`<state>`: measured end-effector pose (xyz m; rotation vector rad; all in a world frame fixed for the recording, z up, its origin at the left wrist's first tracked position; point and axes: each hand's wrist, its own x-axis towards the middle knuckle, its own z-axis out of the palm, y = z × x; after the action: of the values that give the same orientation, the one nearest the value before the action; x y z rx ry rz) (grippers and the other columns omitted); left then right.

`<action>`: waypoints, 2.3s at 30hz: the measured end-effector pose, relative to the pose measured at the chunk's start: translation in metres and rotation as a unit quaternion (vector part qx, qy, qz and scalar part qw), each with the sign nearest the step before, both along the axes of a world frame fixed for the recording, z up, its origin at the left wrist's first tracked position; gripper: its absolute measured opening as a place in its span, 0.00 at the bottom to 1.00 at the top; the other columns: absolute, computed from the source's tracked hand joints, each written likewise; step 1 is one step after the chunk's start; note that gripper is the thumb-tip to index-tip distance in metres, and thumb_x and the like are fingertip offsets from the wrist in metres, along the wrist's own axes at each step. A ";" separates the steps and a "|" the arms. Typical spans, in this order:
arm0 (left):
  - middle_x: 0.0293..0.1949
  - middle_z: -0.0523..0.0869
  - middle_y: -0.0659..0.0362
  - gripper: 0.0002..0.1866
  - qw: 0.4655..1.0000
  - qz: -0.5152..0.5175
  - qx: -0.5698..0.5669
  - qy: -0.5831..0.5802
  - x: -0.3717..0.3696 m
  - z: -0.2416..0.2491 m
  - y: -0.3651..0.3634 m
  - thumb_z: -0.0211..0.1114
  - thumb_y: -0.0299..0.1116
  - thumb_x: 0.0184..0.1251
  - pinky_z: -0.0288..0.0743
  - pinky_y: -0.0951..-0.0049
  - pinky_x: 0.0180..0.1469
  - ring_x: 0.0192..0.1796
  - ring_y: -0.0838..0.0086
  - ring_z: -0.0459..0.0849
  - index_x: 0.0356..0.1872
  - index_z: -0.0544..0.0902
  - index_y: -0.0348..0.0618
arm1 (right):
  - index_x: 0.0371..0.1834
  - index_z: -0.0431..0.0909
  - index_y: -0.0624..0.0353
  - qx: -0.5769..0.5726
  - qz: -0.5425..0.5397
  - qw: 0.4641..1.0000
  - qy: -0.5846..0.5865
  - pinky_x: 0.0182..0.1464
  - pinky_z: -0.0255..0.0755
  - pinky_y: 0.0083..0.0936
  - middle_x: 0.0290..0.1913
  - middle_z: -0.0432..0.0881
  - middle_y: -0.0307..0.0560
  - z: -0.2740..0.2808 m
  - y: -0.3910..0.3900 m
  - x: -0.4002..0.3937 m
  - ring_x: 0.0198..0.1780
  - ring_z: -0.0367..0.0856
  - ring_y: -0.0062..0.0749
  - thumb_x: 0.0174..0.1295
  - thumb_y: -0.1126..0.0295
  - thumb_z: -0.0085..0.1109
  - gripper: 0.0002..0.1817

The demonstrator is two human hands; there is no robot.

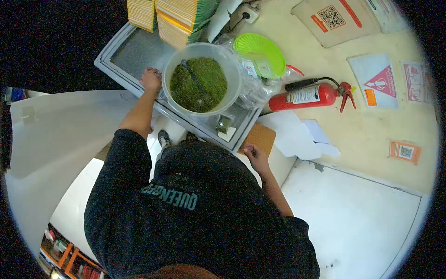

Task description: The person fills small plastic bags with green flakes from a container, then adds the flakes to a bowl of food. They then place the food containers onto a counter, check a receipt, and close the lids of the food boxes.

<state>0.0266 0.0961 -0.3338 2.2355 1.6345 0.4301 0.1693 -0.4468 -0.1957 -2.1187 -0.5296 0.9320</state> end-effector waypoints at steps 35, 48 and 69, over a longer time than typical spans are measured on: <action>0.79 0.64 0.49 0.41 0.949 0.116 -0.143 -0.258 -0.348 0.082 -0.402 0.52 0.60 0.79 0.50 0.56 0.80 0.80 0.56 0.61 0.81 0.59 0.42 | 0.42 0.83 0.67 0.191 0.578 0.792 0.045 0.49 0.73 0.21 0.38 0.84 0.39 0.133 0.312 -0.151 0.42 0.79 0.22 0.66 0.75 0.67 0.06; 0.59 0.82 0.47 0.30 0.927 0.036 0.109 -0.358 -0.434 0.247 -0.342 0.73 0.39 0.66 0.75 0.60 0.64 0.61 0.58 0.82 0.67 0.76 0.41 | 0.35 0.82 0.64 0.183 0.539 0.812 0.131 0.38 0.71 0.18 0.31 0.81 0.35 0.152 0.292 -0.343 0.34 0.76 0.18 0.64 0.75 0.70 0.06; 0.42 0.88 0.57 0.10 0.719 0.109 -0.184 -0.661 -0.428 0.291 -0.333 0.63 0.30 0.78 0.83 0.73 0.53 0.45 0.77 0.86 0.44 0.85 0.32 | 0.32 0.81 0.62 0.435 0.529 0.705 -0.184 0.40 0.75 0.37 0.34 0.80 0.48 0.187 0.239 -0.404 0.38 0.81 0.47 0.56 0.76 0.69 0.06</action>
<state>-0.4019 -0.2365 -0.0429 0.8522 0.9517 1.2402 -0.2348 -0.2077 -0.0084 -0.9593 -2.0583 0.5395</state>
